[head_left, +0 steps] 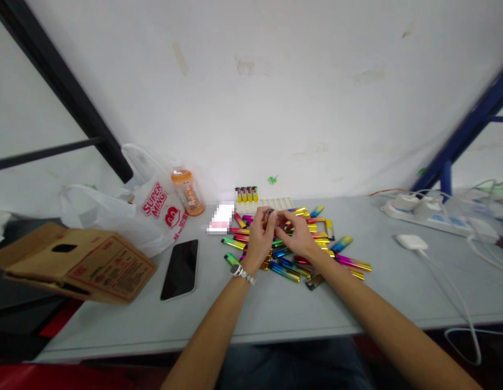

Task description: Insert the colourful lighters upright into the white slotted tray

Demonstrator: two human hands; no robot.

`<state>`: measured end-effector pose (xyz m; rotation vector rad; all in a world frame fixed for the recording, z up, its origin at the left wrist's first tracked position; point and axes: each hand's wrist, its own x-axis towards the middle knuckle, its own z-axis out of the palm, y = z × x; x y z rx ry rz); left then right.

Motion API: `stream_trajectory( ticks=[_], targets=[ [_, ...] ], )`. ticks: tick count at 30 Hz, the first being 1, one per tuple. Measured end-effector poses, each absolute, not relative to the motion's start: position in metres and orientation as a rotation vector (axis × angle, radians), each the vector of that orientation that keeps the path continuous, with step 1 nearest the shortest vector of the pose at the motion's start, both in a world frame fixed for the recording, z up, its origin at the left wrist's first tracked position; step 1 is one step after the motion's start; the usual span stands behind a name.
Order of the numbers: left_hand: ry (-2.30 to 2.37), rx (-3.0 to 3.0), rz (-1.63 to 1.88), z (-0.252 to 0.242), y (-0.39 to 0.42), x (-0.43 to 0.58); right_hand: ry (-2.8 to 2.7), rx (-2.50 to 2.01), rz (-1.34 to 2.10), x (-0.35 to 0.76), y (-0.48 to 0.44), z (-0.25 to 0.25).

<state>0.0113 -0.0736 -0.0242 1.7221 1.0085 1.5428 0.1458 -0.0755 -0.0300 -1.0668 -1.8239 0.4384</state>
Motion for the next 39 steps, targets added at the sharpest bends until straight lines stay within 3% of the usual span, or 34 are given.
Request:
stream_trajectory(
  ticks=[11, 39],
  targets=[
    [1.324, 1.701, 1.409, -0.036, -0.067, 0.006, -1.806, -0.988, 0.575, 0.143, -0.078, -0.031],
    [1.261, 1.778, 1.320, -0.033, -0.071, 0.006, -1.784, -0.942, 0.589, 0.144, -0.075, -0.036]
  ],
)
